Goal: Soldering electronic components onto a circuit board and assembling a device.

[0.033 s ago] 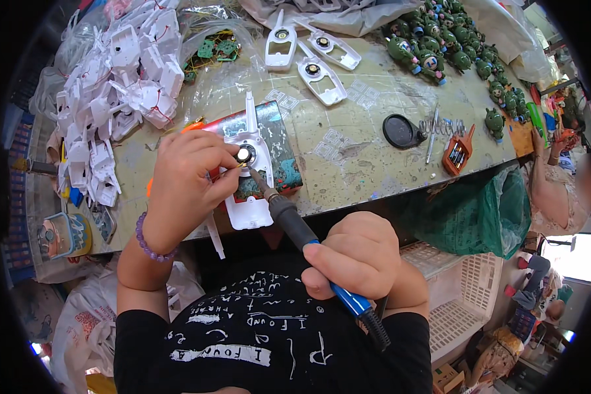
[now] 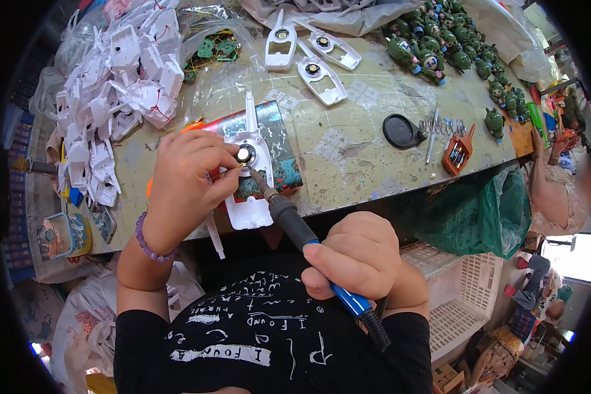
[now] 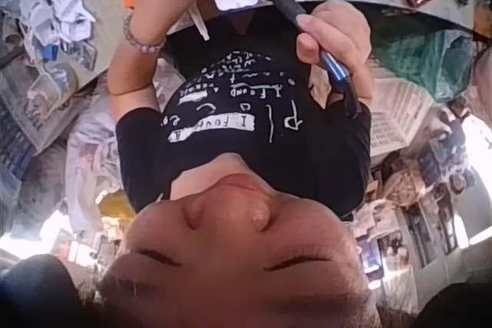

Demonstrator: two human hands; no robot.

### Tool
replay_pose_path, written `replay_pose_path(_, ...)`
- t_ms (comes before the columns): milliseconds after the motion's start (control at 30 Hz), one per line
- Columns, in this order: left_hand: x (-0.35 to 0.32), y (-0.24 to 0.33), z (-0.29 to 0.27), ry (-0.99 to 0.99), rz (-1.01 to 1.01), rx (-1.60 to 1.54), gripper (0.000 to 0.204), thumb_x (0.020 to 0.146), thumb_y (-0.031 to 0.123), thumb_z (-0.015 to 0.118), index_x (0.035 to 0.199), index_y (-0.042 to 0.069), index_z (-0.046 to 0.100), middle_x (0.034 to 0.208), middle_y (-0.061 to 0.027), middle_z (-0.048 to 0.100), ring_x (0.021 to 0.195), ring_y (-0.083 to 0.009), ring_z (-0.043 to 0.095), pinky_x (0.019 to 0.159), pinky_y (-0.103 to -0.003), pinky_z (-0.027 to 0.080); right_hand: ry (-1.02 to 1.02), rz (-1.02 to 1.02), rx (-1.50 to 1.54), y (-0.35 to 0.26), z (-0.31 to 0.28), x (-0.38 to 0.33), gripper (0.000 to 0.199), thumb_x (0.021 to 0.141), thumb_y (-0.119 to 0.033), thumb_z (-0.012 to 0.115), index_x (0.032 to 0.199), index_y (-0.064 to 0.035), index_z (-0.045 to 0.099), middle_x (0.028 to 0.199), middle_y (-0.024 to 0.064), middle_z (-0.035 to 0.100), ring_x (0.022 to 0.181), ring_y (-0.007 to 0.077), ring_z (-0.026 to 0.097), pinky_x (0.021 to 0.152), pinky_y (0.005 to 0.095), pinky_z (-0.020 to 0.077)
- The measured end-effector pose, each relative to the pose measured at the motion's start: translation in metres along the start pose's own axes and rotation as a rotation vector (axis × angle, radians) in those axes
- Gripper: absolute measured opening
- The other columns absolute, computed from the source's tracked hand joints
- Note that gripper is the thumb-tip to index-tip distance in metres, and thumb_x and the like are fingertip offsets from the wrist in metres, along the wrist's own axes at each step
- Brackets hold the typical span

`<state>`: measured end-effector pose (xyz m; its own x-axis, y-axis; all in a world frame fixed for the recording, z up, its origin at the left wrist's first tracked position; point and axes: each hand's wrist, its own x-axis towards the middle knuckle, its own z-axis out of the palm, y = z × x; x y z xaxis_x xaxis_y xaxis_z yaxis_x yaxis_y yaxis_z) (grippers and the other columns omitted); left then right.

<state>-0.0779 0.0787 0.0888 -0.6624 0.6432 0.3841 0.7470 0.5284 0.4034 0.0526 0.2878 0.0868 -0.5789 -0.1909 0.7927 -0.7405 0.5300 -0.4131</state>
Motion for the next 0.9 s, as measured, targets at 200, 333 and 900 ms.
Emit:
replay_pose_path(200, 0.001, 0.003, 0.0, -0.009, 0.014, 0.028, 0.008, 0.069, 0.009, 0.071, 0.069, 0.009, 0.062, 0.085, -0.0004, 0.069, 0.09, -0.0199, 0.061, 0.083, -0.037, 0.038, 0.01, -0.02, 0.01, 0.0, -0.001, 0.006, 0.023, 0.078, -0.012, 0.072, 0.096, -0.0007, 0.062, 0.063, 0.0031, 0.056, 0.048, 0.0174, 0.053, 0.044, 0.0281, 0.0419)
replay_pose_path(333, 0.002, 0.003, 0.0, -0.014, 0.018, 0.037, 0.008, 0.068, 0.008, 0.071, 0.069, 0.009, 0.062, 0.085, -0.0003, 0.069, 0.089, -0.0198, 0.061, 0.082, -0.037, 0.038, 0.022, 0.142, -0.062, -0.011, 0.001, 0.02, 0.02, 0.09, -0.026, 0.063, 0.087, -0.0067, 0.061, 0.061, 0.0039, 0.054, 0.046, 0.0189, 0.05, 0.045, 0.0309, 0.0381)
replay_pose_path(900, 0.004, 0.005, -0.003, 0.007, 0.046, 0.034, 0.006, 0.069, 0.011, 0.07, 0.07, 0.008, 0.065, 0.077, -0.0015, 0.065, 0.083, -0.0206, 0.06, 0.081, -0.038, 0.04, -0.018, -0.058, -0.036, -0.002, -0.023, 0.007, 0.025, 0.084, -0.023, 0.07, 0.097, -0.004, 0.06, 0.064, 0.0019, 0.054, 0.048, 0.0178, 0.05, 0.043, 0.0308, 0.0379)
